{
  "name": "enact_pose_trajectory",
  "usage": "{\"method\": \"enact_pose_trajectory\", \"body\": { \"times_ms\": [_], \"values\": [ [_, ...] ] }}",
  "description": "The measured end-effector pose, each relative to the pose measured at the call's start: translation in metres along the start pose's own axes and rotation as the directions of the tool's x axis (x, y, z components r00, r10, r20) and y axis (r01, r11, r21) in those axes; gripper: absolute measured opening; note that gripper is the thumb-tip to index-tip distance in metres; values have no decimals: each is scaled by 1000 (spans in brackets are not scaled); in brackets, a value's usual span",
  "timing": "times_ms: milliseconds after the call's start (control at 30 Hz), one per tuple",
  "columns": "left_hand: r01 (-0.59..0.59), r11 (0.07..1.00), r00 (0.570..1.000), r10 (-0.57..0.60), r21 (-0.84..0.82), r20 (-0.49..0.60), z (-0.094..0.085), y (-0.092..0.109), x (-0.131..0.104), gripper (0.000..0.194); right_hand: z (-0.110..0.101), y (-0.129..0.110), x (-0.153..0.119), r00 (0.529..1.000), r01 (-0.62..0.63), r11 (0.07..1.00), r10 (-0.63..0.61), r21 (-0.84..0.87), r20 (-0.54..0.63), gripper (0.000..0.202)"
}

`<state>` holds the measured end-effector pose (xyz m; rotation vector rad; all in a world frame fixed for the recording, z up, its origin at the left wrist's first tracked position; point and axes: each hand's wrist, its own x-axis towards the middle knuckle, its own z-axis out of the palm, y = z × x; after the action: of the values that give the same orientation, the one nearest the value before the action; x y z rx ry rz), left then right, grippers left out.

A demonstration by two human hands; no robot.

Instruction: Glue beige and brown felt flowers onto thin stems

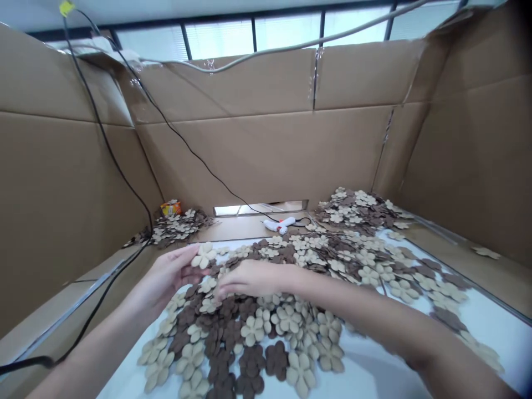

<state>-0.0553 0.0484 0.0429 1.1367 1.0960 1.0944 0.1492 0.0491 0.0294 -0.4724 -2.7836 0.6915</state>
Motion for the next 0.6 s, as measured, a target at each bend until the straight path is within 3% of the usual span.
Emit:
{"method": "enact_pose_trajectory", "body": {
  "times_ms": [67, 133, 167, 200, 233, 267, 300, 367, 400, 433, 467, 533, 600],
  "values": [
    [1, 1000, 1000, -1, -18, -29, -8, -5, 1, 8, -7, -7, -38, 999, -51, 998, 51, -39, -17, 26],
    [41, 999, 998, -42, -30, -40, -12, -14, 5, 8, -21, -5, -87, 980, -187, 982, 185, -13, -73, 27],
    [70, 997, 997, -71, -34, -37, -12, -18, 6, 8, -31, -1, -116, 943, -312, 950, 306, -27, -134, 28],
    [103, 994, 994, -104, -31, -24, -10, -23, 8, 9, -40, 6, -146, 864, -472, 879, 447, -62, -231, 28],
    [134, 991, 991, -134, -23, -3, -7, -28, 10, 11, -50, 14, -179, 703, -674, 732, 596, -96, -387, 29],
    [162, 987, 987, -162, -15, 23, -2, -32, 11, 14, -59, 22, -211, 473, -853, 514, 690, -89, -548, 26],
    [186, 983, 981, -185, -9, 53, 3, -36, 13, 16, -65, 29, -244, 314, -928, 369, 707, -49, -634, 25],
    [222, 975, 969, -221, 0, 108, 17, -42, 14, 20, -70, 41, -302, 106, -983, 182, 693, 31, -713, 28],
    [238, 971, 962, -237, 8, 135, 24, -44, 15, 20, -68, 45, -325, 36, -991, 120, 677, 62, -735, 29],
    [256, 966, 953, -256, 24, 160, 31, -46, 15, 20, -64, 49, -342, -4, -993, 83, 668, 80, -744, 29],
    [270, 962, 945, -273, 44, 180, 37, -47, 16, 19, -58, 53, -355, -15, -994, 72, 668, 84, -744, 28],
    [290, 954, 933, -300, 80, 198, 49, -51, 19, 19, -45, 62, -363, 27, -991, 116, 682, 72, -731, 29],
    [301, 950, 929, -313, 89, 196, 58, -54, 24, 19, -34, 71, -356, 100, -981, 190, 687, 45, -719, 30]
  ]
}}
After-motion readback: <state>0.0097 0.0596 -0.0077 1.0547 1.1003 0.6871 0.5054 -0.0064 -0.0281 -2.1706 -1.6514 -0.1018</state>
